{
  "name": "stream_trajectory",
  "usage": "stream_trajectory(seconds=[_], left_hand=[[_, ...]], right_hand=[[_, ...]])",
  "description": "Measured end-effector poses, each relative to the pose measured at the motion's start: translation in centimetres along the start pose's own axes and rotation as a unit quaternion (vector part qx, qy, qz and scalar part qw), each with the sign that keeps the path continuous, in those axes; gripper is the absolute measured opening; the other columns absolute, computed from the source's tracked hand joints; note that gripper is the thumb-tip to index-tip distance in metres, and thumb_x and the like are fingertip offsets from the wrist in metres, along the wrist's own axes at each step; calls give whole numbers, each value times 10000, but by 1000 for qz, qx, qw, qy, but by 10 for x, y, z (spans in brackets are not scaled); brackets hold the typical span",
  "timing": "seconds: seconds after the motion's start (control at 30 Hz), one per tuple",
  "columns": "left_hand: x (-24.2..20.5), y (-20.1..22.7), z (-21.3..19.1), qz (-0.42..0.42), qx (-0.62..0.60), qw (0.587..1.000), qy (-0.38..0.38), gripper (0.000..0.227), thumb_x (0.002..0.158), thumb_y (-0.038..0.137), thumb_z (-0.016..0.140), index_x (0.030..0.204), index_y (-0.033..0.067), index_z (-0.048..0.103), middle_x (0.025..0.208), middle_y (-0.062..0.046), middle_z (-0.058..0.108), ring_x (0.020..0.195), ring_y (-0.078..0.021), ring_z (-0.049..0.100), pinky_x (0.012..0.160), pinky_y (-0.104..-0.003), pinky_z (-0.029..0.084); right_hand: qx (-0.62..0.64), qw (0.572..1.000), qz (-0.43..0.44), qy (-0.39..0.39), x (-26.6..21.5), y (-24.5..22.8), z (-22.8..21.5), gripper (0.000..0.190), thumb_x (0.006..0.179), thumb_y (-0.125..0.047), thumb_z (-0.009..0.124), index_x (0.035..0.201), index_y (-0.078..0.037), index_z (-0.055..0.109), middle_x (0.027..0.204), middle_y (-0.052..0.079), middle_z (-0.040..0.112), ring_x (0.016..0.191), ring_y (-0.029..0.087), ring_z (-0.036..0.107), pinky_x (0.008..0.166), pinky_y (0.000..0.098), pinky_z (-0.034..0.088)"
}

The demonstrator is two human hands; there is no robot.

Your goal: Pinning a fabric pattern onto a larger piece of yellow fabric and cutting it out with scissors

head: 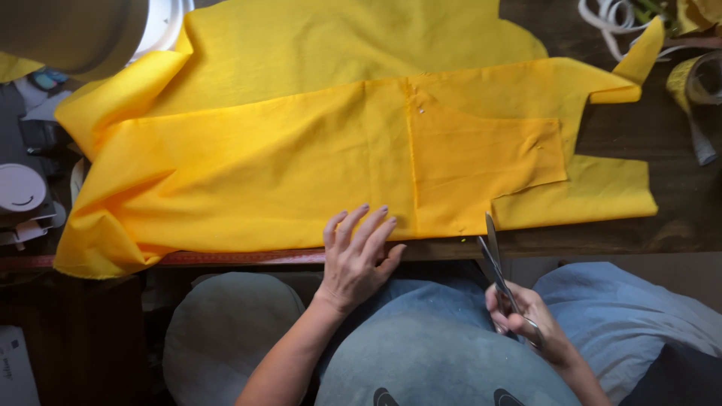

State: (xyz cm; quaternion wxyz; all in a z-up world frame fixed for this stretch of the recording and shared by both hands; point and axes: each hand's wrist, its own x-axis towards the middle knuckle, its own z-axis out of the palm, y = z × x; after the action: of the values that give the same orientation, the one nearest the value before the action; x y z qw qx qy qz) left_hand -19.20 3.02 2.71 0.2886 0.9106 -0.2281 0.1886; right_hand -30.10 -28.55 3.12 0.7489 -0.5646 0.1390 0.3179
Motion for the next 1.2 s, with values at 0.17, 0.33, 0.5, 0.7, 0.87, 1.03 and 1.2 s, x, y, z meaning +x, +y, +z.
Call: stream_trajectory(seconds=[0.17, 0.33, 0.5, 0.7, 0.87, 1.03, 1.2], left_hand=[[-5, -21, -22, 27, -43, 998, -25, 235, 960, 249, 728, 1149, 116, 688, 1245, -49, 706, 1185, -286, 640, 1058, -457, 411], [-4, -28, -19, 71, -71, 994, -31, 181, 939, 209, 767, 1099, 141, 715, 1177, -21, 712, 1130, -266, 647, 1018, -437, 416], [3, -25, -9, 105, -8, 994, -12, 143, 966, 210, 698, 1107, 195, 684, 1137, 9, 679, 1105, -250, 632, 986, -395, 369], [14, -13, -3, 114, 45, 992, 43, 95, 987, 145, 573, 956, 217, 627, 994, 34, 624, 1011, -209, 606, 915, -356, 349], [14, -11, 2, 136, 25, 989, 54, 117, 989, 98, 580, 952, 196, 634, 961, 20, 612, 966, -220, 599, 878, -358, 360], [11, -12, 6, 144, 3, 988, 48, 104, 1012, 112, 591, 949, 180, 637, 944, 19, 617, 967, -231, 597, 871, -369, 373], [11, -12, 7, 157, -1, 986, 58, 127, 1001, 68, 575, 939, 158, 640, 897, 13, 611, 946, -228, 605, 837, -367, 382]], right_hand=[[10, 999, 31, -24, 2, 36, 23, 766, 651, -687, 876, 942, -14, 651, 624, -2, 506, 559, 79, 425, 497, 243, 334], [23, 999, -33, 24, 27, 45, 82, 746, 688, -696, 849, 951, -31, 637, 622, -7, 501, 579, 101, 460, 536, 252, 363], [-7, 990, -97, 101, 48, 67, 107, 711, 734, -699, 794, 960, -46, 626, 625, -16, 498, 540, 87, 455, 511, 241, 372], [9, 987, -86, 135, 44, 55, 120, 698, 759, -678, 766, 924, -20, 604, 565, 0, 491, 474, 100, 449, 468, 241, 392], [-38, 986, -72, 147, 41, 50, 117, 570, 789, -596, 760, 829, -57, 578, 507, 6, 480, 436, 97, 456, 454, 244, 390], [-80, 985, -51, 140, 33, 38, 120, 472, 848, -509, 737, 736, -90, 552, 506, -3, 469, 431, 87, 436, 444, 243, 389], [-69, 985, -37, 156, 31, 44, 119, 469, 830, -498, 756, 727, -90, 549, 490, -9, 468, 411, 80, 455, 430, 240, 432]])
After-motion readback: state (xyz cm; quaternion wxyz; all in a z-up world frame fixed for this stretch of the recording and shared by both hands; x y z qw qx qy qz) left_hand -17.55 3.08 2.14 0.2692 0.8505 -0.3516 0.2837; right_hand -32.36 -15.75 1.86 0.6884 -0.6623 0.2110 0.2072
